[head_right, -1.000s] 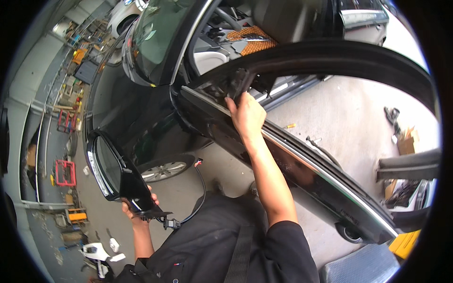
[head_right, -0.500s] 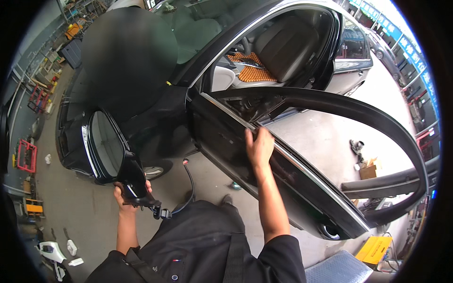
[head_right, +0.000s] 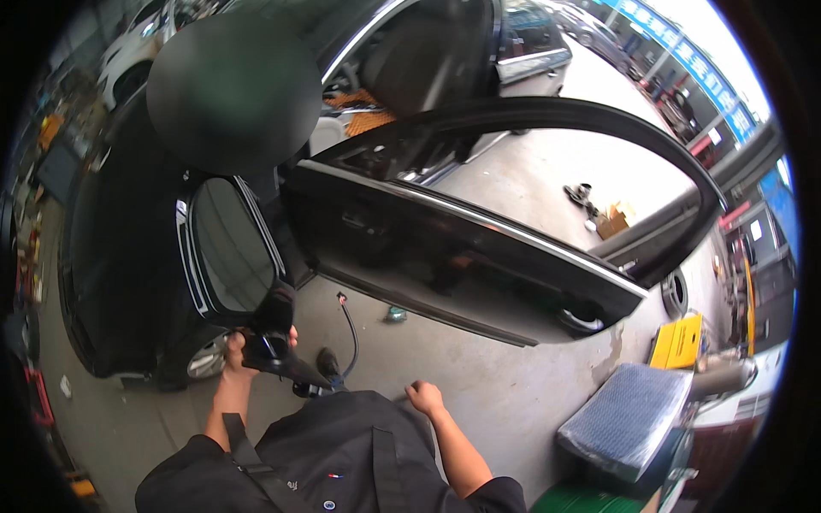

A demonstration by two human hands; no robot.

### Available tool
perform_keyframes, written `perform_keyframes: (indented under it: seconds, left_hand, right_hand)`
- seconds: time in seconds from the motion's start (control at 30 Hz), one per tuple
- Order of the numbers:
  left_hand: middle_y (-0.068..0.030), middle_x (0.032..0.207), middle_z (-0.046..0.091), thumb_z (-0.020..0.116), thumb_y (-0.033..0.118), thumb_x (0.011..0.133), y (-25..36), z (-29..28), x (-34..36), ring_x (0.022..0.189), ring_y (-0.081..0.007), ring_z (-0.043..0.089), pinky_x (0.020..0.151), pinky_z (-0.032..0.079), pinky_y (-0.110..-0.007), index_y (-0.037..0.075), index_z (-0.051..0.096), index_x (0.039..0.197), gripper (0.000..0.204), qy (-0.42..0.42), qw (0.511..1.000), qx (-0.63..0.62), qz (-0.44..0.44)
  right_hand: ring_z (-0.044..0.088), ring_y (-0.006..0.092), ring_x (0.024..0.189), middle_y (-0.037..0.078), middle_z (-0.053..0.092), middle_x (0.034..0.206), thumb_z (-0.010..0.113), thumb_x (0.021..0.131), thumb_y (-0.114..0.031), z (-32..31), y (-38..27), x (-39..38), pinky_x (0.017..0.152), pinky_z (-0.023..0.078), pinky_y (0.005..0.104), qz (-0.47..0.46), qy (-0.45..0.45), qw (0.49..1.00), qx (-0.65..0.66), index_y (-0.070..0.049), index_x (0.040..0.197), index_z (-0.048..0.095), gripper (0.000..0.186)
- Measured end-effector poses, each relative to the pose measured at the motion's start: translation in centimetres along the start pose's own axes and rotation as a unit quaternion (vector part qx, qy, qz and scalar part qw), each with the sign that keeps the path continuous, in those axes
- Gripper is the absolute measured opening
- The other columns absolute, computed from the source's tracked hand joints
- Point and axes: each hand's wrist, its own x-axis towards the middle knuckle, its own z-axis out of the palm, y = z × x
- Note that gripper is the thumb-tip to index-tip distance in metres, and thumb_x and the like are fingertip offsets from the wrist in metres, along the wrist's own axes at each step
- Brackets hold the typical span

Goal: The person removes a car side mirror from a workbench, walks to a black sedan, and installs the mirror onto the driver's door. They align the mirror housing, connect the wiring harness, and secure the mirror in place.

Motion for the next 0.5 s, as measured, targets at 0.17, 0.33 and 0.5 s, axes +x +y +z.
perform_keyframes:
  seconds: [0.17,0.33,0.5]
  left_hand:
    - [-0.0279,0.129,0.055,0.075,0.058,0.075,-6.0,6.7,2.1,0.115,-0.0325,0.062,0.095,0.054,-0.041,-0.014,0.042,0.137,0.101,-0.126,0.983,0.038,-0.126]
    - [-0.0272,0.123,0.060,0.075,0.062,0.073,-13.9,17.1,3.2,0.109,-0.0324,0.065,0.095,0.055,-0.041,-0.013,0.044,0.137,0.103,-0.215,0.946,0.075,-0.231]
    - [-0.0263,0.115,0.065,0.075,0.047,0.072,-28.4,30.1,2.8,0.099,-0.0361,0.069,0.087,0.058,-0.046,-0.012,0.048,0.133,0.089,-0.305,0.896,0.077,-0.312]
  right_hand:
    - [0.067,0.0374,0.100,0.020,0.072,0.100,0.057,0.090,-0.043,1.5,8.1,-7.3,0.091,0.052,0.0462,0.135,0.072,0.977,0.148,-0.005,0.103,0.073,0.043]
    - [0.067,0.0366,0.101,0.018,0.073,0.102,0.056,0.091,-0.040,7.3,15.0,-18.9,0.093,0.051,0.0458,0.225,0.136,0.945,0.193,-0.006,0.105,0.073,0.041]
    - [0.067,0.0375,0.102,0.022,0.072,0.102,0.059,0.089,-0.042,13.1,26.1,-31.1,0.094,0.051,0.0449,0.349,0.171,0.874,0.291,-0.002,0.105,0.073,0.046]
